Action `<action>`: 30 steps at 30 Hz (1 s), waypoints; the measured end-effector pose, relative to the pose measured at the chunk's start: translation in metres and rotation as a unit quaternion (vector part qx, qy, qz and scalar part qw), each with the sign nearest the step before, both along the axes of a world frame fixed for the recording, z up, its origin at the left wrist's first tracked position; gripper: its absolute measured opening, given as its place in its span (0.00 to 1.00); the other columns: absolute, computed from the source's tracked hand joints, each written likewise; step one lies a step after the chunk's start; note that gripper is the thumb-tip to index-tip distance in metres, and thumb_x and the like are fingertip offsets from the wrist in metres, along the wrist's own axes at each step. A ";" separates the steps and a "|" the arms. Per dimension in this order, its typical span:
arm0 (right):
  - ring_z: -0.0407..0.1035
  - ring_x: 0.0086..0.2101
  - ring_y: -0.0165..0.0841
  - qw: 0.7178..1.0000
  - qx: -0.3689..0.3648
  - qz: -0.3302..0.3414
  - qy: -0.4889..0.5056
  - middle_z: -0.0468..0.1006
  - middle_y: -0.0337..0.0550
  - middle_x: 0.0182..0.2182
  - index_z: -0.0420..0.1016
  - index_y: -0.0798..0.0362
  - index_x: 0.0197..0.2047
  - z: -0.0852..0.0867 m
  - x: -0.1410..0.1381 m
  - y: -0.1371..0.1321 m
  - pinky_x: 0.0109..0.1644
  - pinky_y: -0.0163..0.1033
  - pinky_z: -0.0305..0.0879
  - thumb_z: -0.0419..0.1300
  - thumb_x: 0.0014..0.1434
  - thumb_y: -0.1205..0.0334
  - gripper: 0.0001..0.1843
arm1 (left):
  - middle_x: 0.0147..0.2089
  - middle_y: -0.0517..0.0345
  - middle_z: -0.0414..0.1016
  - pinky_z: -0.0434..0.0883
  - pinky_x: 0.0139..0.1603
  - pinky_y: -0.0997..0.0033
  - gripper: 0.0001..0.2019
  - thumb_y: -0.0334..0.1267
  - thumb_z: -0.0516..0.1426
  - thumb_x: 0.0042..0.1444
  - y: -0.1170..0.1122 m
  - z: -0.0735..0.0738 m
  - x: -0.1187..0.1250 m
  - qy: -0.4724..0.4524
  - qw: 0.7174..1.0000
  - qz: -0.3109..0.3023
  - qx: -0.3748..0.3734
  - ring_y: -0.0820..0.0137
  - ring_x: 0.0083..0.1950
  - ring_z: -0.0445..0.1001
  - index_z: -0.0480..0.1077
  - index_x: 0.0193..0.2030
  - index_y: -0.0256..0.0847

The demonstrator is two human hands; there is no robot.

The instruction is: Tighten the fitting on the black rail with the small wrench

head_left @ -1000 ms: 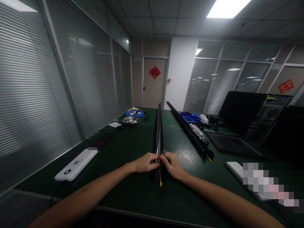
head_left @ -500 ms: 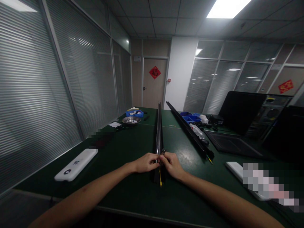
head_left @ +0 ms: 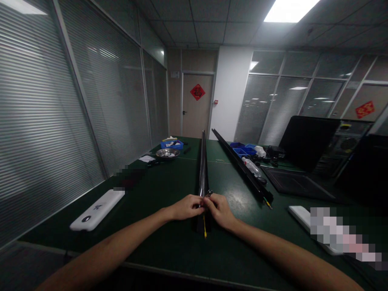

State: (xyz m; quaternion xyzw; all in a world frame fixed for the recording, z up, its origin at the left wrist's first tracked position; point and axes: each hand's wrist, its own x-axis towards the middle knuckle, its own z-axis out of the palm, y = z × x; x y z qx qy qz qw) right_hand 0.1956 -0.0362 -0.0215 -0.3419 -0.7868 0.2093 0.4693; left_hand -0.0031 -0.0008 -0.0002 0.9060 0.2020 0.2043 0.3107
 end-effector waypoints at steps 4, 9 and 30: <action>0.66 0.27 0.31 1.000 0.014 -0.005 -0.004 0.73 0.40 0.26 0.71 0.54 0.28 0.001 0.000 -0.001 0.33 0.35 0.60 0.51 0.72 0.52 0.23 | 0.46 0.53 0.76 0.70 0.45 0.74 0.08 0.34 0.56 0.65 0.000 -0.001 0.001 -0.015 1.000 -0.004 -0.016 0.67 0.43 0.75 0.77 0.41 0.35; 0.67 0.29 0.32 0.999 0.031 -0.004 -0.021 0.73 0.41 0.27 0.72 0.53 0.29 0.001 0.000 -0.001 0.35 0.36 0.60 0.51 0.72 0.53 0.22 | 0.46 0.53 0.77 0.71 0.44 0.74 0.08 0.34 0.57 0.64 -0.002 -0.002 0.001 -0.021 0.999 0.011 -0.038 0.68 0.42 0.75 0.78 0.39 0.35; 0.64 0.26 0.29 0.983 -0.093 0.017 0.160 0.70 0.37 0.27 0.72 0.53 0.37 -0.003 0.006 0.002 0.29 0.33 0.62 0.58 0.67 0.47 0.18 | 0.36 0.57 0.73 0.65 0.37 0.78 0.13 0.40 0.57 0.66 0.001 -0.007 0.003 0.006 0.999 0.041 0.001 0.72 0.35 0.71 0.76 0.33 0.34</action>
